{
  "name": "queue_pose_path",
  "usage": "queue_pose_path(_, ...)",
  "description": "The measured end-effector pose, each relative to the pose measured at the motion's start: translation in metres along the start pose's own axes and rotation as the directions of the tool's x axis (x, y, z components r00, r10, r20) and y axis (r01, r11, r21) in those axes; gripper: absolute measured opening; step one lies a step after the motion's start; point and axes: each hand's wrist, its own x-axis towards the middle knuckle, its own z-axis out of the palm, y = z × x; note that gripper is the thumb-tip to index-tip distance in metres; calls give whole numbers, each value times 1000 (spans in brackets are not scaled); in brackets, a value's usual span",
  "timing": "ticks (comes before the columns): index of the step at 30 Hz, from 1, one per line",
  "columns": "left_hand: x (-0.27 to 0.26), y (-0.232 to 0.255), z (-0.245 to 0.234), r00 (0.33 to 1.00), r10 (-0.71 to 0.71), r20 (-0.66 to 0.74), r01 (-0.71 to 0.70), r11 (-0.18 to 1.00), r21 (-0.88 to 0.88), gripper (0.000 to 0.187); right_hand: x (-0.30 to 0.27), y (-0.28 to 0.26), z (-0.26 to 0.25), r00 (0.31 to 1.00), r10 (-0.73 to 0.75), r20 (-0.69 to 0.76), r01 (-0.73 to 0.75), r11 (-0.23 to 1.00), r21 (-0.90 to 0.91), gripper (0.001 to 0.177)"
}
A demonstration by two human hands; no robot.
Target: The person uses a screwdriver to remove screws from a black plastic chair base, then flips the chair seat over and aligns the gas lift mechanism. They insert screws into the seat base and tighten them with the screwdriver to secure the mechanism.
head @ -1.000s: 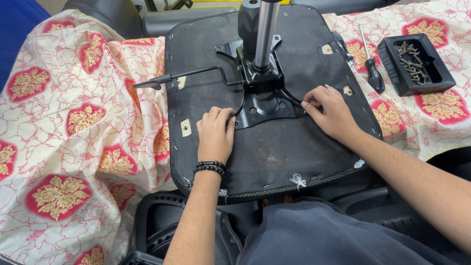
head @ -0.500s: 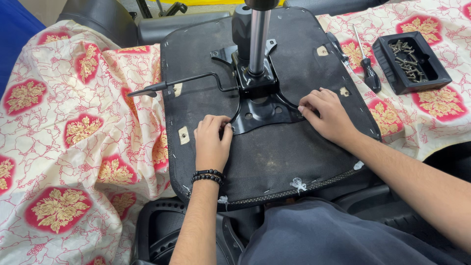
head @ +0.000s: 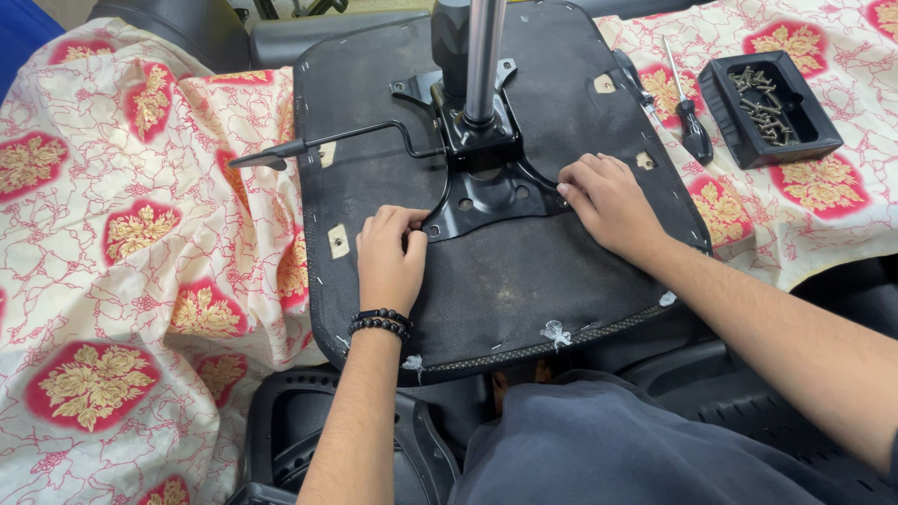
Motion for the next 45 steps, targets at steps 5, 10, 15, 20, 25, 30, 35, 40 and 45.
queue_pose_path(5,0,4,-1,1000,9,1,-9,999,32,21,-3,5,4,999,23,-28,-23,1000,7,9)
queue_pose_path(10,1,9,-2,1000,-9,10,8,999,53,19,3,14,0,983,160,89,-175,965,193,11)
queue_pose_path(15,1,12,-3,999,-28,25,25,996,88,15,0,15,-13,956,222,192,-274,911,308,18)
queue_pose_path(20,1,14,-2,998,-53,20,52,995,85,14,0,12,-15,957,220,191,-274,904,329,17)
queue_pose_path(25,2,12,-2,999,-41,20,39,996,79,14,1,12,-13,956,234,178,-281,904,323,16)
queue_pose_path(30,1,12,-2,998,-53,21,51,996,75,13,1,12,-11,956,241,168,-284,904,319,15)
queue_pose_path(35,2,12,-3,999,-40,23,38,997,68,13,1,12,-9,968,208,138,-241,923,300,14)
queue_pose_path(40,2,11,-3,999,-40,28,38,998,56,14,0,12,-8,982,165,94,-184,947,263,14)
queue_pose_path(45,3,12,-4,998,-43,36,41,997,60,14,1,11,-8,977,181,114,-205,945,256,13)
